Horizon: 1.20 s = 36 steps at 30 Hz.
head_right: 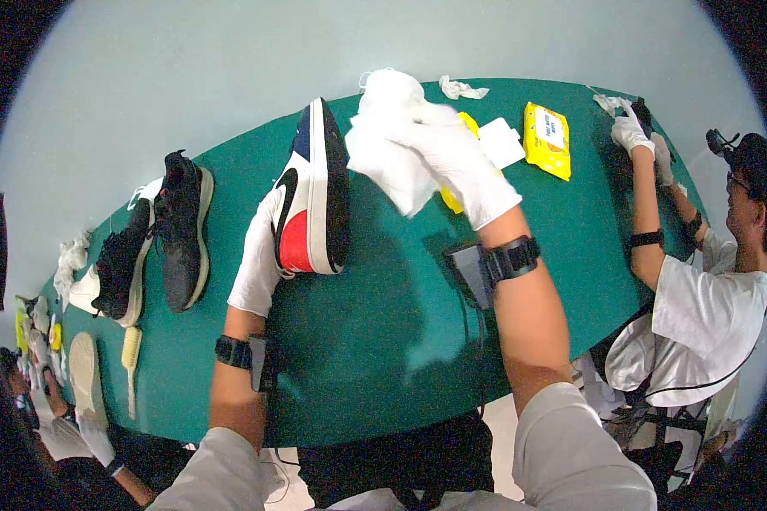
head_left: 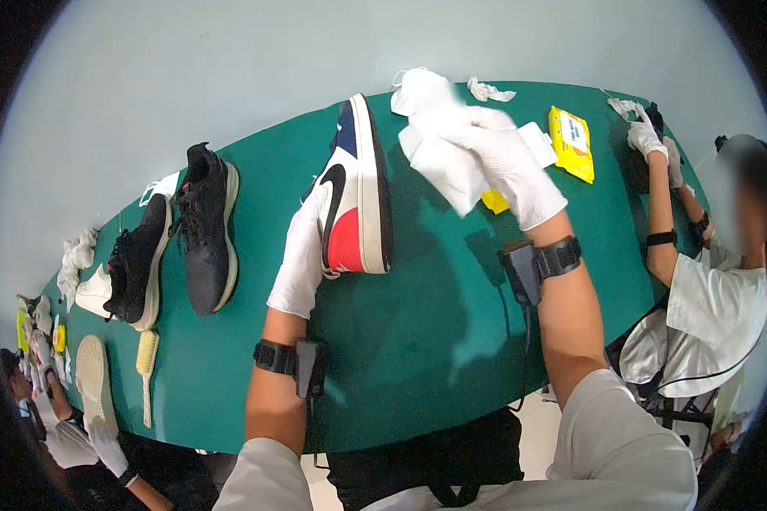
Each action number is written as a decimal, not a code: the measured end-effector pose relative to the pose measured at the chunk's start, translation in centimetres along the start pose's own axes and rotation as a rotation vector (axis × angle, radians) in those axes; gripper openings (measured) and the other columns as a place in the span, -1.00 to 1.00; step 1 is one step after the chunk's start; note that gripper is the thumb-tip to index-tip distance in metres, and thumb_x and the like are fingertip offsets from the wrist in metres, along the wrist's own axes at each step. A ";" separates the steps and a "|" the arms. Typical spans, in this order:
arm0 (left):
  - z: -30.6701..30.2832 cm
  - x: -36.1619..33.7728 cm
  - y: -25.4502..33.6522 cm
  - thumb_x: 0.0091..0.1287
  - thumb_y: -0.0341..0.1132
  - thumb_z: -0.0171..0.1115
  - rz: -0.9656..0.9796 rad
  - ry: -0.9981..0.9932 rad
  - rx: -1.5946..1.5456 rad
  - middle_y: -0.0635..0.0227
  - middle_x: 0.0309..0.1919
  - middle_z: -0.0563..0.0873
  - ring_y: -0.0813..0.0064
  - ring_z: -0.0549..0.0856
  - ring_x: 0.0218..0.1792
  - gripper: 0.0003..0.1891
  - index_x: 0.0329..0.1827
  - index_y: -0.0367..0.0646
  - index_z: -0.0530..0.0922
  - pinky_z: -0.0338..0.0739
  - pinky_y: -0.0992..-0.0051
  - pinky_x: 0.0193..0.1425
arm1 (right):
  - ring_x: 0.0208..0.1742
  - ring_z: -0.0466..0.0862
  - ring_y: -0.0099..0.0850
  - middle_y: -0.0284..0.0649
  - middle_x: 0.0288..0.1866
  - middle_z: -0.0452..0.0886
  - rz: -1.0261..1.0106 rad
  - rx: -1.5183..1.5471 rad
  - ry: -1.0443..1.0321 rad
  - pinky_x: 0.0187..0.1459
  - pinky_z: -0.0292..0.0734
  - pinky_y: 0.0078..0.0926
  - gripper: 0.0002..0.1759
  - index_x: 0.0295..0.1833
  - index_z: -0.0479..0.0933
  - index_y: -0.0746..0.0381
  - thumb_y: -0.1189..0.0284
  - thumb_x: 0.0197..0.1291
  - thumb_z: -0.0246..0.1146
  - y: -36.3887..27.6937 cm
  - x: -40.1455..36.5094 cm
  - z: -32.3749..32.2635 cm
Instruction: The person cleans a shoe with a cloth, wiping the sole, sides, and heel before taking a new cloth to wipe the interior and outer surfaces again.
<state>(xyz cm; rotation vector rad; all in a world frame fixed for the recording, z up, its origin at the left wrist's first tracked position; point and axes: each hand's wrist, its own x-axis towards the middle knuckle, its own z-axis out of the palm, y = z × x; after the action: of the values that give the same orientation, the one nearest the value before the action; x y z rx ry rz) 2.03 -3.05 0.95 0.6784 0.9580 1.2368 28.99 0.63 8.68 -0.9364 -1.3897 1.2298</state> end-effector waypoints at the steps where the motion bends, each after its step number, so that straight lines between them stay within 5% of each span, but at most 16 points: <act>1: 0.3 -0.4 0.2 0.50 -0.09 0.14 0.016 0.004 0.001 0.26 0.11 0.69 0.49 0.71 0.00 -0.52 0.33 -0.23 0.46 0.61 0.51 0.09 | -0.16 0.66 -0.55 -0.27 -0.16 0.72 0.007 -0.090 0.023 -0.12 0.55 -0.59 -0.67 -0.03 0.69 0.32 0.28 0.28 0.33 -0.7 -0.3 -0.3; 4: 0.8 -0.8 0.3 0.50 -0.11 0.15 0.039 0.012 -0.008 0.27 0.12 0.69 0.50 0.70 0.00 -0.53 0.34 -0.23 0.47 0.61 0.51 0.10 | -0.28 0.60 -0.63 -0.32 -0.27 0.70 0.024 -0.339 0.049 -0.26 0.49 -0.63 -0.59 -0.04 0.71 0.30 0.15 0.26 0.35 -2.1 -0.6 -1.4; 7: 0.8 -0.8 0.3 0.49 -0.13 0.17 0.028 0.011 -0.031 0.28 0.12 0.69 0.49 0.70 0.01 -0.53 0.34 -0.22 0.46 0.61 0.50 0.11 | -0.25 0.64 -0.64 -0.33 -0.23 0.72 0.195 -0.415 0.025 -0.23 0.53 -0.64 -0.70 -0.08 0.69 0.29 0.25 0.31 0.34 -4.9 -1.4 -0.8; 10: 0.8 -1.0 0.4 0.48 -0.13 0.17 0.046 -0.010 -0.022 0.27 0.13 0.68 0.48 0.70 0.02 -0.52 0.35 -0.22 0.46 0.61 0.50 0.11 | -0.27 0.63 -0.63 -0.34 -0.22 0.71 0.139 -0.458 0.109 -0.22 0.54 -0.64 -0.70 -0.07 0.68 0.27 0.24 0.31 0.32 -2.1 0.1 -1.5; 13: 0.6 -0.8 0.3 0.48 -0.13 0.18 0.036 -0.022 -0.007 0.27 0.13 0.68 0.48 0.70 0.03 -0.52 0.35 -0.22 0.45 0.61 0.50 0.12 | -0.28 0.62 -0.62 -0.35 -0.19 0.69 0.247 0.083 -0.010 -0.22 0.54 -0.63 -0.72 -0.06 0.67 0.25 0.26 0.29 0.34 -2.2 -0.4 -1.3; 22: 0.2 -0.3 0.0 0.46 -0.08 0.16 0.041 0.018 0.012 0.27 0.16 0.68 0.40 0.69 0.07 -0.51 0.34 -0.15 0.48 0.60 0.44 0.16 | -0.22 0.59 -0.64 -0.39 -0.22 0.67 0.077 -0.435 -0.096 -0.19 0.50 -0.65 -0.70 0.02 0.67 0.24 0.29 0.27 0.34 -2.5 -0.9 -1.6; 28: -0.1 0.0 -0.3 0.46 -0.08 0.17 0.062 -0.011 -0.019 0.28 0.15 0.69 0.42 0.70 0.07 -0.51 0.35 -0.14 0.48 0.61 0.46 0.15 | -0.27 0.58 -0.64 -0.36 -0.25 0.66 0.088 -0.236 -0.015 -0.27 0.46 -0.67 -0.65 -0.01 0.66 0.28 0.23 0.25 0.37 -2.0 -0.7 -1.2; 30: 0.1 -0.1 -0.3 0.46 -0.09 0.19 0.031 0.005 -0.042 0.29 0.12 0.69 0.46 0.70 0.02 -0.51 0.35 -0.18 0.47 0.62 0.47 0.09 | -0.25 0.60 -0.61 -0.35 -0.23 0.67 -0.021 -0.430 0.053 -0.26 0.47 -0.64 -0.64 0.02 0.64 0.28 0.24 0.26 0.36 -1.5 -0.9 -1.5; 34: 0.3 -0.2 0.0 0.43 -0.07 0.23 0.006 0.020 -0.048 0.29 0.10 0.69 0.47 0.71 -0.01 -0.48 0.35 -0.18 0.46 0.65 0.45 0.03 | -0.20 0.64 -0.53 -0.33 -0.15 0.68 0.234 -0.080 0.087 -0.20 0.53 -0.54 -0.63 0.12 0.57 0.27 0.33 0.28 0.35 -2.5 -0.6 -1.6; 36: -0.1 0.2 -0.1 0.44 -0.09 0.23 0.021 -0.018 -0.052 0.29 0.10 0.69 0.47 0.71 -0.01 -0.48 0.36 -0.18 0.45 0.65 0.46 0.03 | -0.19 0.65 -0.51 -0.34 -0.13 0.68 0.181 0.159 0.009 -0.19 0.54 -0.50 -0.65 0.11 0.56 0.26 0.35 0.28 0.34 -2.2 -0.4 -1.4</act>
<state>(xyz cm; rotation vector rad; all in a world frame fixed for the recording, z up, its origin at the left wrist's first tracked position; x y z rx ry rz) 1.99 -2.87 0.75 0.6593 0.9031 1.2680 30.59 0.12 10.69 -0.9705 -1.2006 1.4473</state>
